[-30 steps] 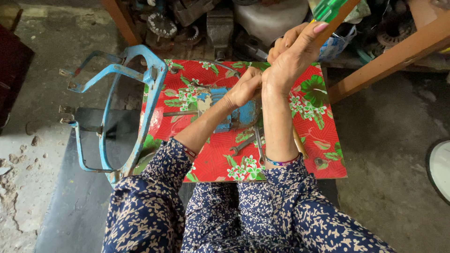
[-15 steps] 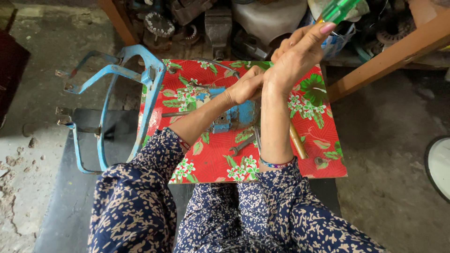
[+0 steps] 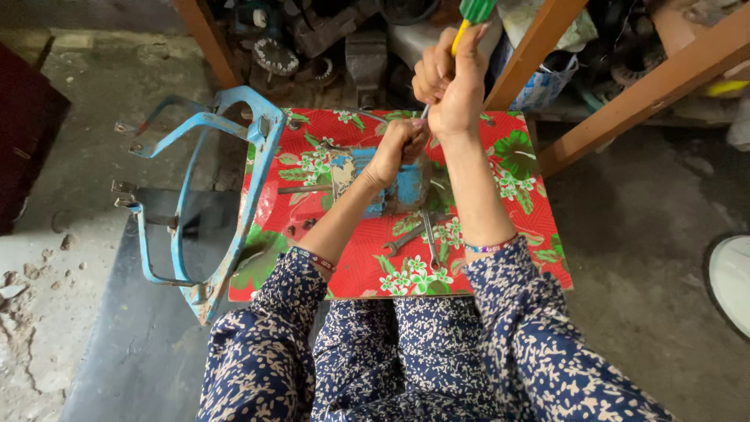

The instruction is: The person uses a hammer and screwdriver to work on a blue metal part placed on a small table. They repeatedly strike the part with the hammer and use the screwdriver to adjust or pry components.

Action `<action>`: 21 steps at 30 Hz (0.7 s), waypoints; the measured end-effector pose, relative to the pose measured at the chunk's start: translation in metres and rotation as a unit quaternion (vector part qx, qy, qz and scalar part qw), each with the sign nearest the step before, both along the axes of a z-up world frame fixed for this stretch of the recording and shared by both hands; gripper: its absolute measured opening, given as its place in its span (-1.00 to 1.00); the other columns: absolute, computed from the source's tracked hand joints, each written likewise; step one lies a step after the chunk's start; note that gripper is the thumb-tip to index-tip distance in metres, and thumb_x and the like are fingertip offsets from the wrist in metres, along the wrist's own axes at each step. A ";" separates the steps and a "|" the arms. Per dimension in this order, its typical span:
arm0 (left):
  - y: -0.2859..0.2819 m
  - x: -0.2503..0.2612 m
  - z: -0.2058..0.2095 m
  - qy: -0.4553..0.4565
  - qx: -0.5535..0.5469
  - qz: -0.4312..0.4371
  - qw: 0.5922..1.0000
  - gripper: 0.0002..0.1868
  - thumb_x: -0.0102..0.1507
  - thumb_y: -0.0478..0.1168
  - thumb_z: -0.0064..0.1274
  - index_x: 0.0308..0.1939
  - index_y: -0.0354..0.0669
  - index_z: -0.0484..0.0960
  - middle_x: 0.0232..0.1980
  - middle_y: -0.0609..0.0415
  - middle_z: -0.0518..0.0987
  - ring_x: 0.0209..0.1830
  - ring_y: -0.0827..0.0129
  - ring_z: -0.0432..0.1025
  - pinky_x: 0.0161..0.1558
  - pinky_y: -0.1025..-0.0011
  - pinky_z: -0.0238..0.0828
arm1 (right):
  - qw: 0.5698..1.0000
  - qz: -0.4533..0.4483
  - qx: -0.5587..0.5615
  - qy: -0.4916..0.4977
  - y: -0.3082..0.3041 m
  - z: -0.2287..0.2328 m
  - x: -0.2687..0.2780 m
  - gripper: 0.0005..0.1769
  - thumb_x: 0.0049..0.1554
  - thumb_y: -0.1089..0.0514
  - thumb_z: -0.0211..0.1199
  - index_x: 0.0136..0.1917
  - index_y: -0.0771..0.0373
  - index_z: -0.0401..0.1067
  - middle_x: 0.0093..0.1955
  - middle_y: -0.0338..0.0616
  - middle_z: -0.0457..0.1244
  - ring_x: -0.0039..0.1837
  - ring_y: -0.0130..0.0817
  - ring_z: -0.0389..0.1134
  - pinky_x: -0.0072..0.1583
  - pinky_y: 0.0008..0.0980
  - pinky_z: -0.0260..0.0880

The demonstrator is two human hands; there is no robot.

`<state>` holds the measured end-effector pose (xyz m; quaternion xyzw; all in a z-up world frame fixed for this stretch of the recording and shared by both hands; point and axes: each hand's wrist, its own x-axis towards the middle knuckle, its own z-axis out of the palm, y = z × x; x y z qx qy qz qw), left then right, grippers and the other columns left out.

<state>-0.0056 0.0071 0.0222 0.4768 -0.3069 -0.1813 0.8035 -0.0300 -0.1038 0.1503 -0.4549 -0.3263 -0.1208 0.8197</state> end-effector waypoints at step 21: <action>-0.017 -0.009 -0.001 -0.041 0.009 0.192 0.981 -0.74 0.37 -0.15 -0.06 -0.42 -0.07 0.44 -0.55 0.38 0.22 -0.59 0.67 0.01 -0.53 0.50 -0.10 | 0.957 0.276 -0.094 0.010 -0.025 0.034 0.036 -0.35 0.20 -0.47 0.22 -0.05 0.16 0.21 -0.43 -0.41 -0.14 -0.43 -0.63 -0.20 -0.33 -0.54 -0.21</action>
